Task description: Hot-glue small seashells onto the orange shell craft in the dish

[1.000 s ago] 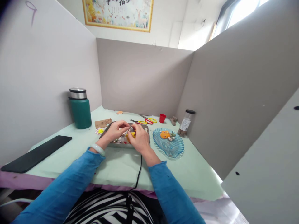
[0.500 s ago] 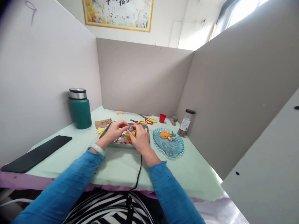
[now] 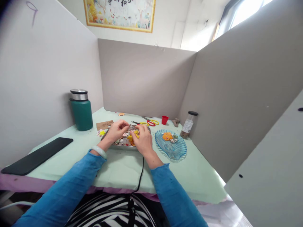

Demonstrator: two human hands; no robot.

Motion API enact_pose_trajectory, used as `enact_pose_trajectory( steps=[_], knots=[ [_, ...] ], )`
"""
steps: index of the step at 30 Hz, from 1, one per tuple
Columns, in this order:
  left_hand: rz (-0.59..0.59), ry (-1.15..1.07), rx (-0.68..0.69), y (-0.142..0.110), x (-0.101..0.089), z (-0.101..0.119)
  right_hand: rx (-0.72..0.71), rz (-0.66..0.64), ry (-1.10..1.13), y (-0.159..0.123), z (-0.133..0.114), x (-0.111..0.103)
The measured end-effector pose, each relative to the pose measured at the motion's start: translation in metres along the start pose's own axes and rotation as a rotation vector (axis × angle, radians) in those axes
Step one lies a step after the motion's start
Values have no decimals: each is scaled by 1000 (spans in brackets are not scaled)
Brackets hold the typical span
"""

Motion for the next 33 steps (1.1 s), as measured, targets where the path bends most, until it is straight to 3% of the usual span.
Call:
enact_pose_trajectory(
  steps=[4,14,33],
  knots=[
    [-15,24,24,0,0,4,-9,-12,6,0,-2,0],
    [-27,-92,-99,-2,4,-9,-2,-20,12,0,-2,0],
    [-89,-156,-80,-4,11,-8,-18,-43,42,-2,-3,1]
  ],
)
Point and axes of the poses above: each hand's wrist, its own y-axis towards the middle knuckle, its own x-axis out of the palm, z = x × y, the point moved 7 cm from there along y, towards the middle knuckle, and after that the axes turned 4 degrees about z, right-handed, at the moved point
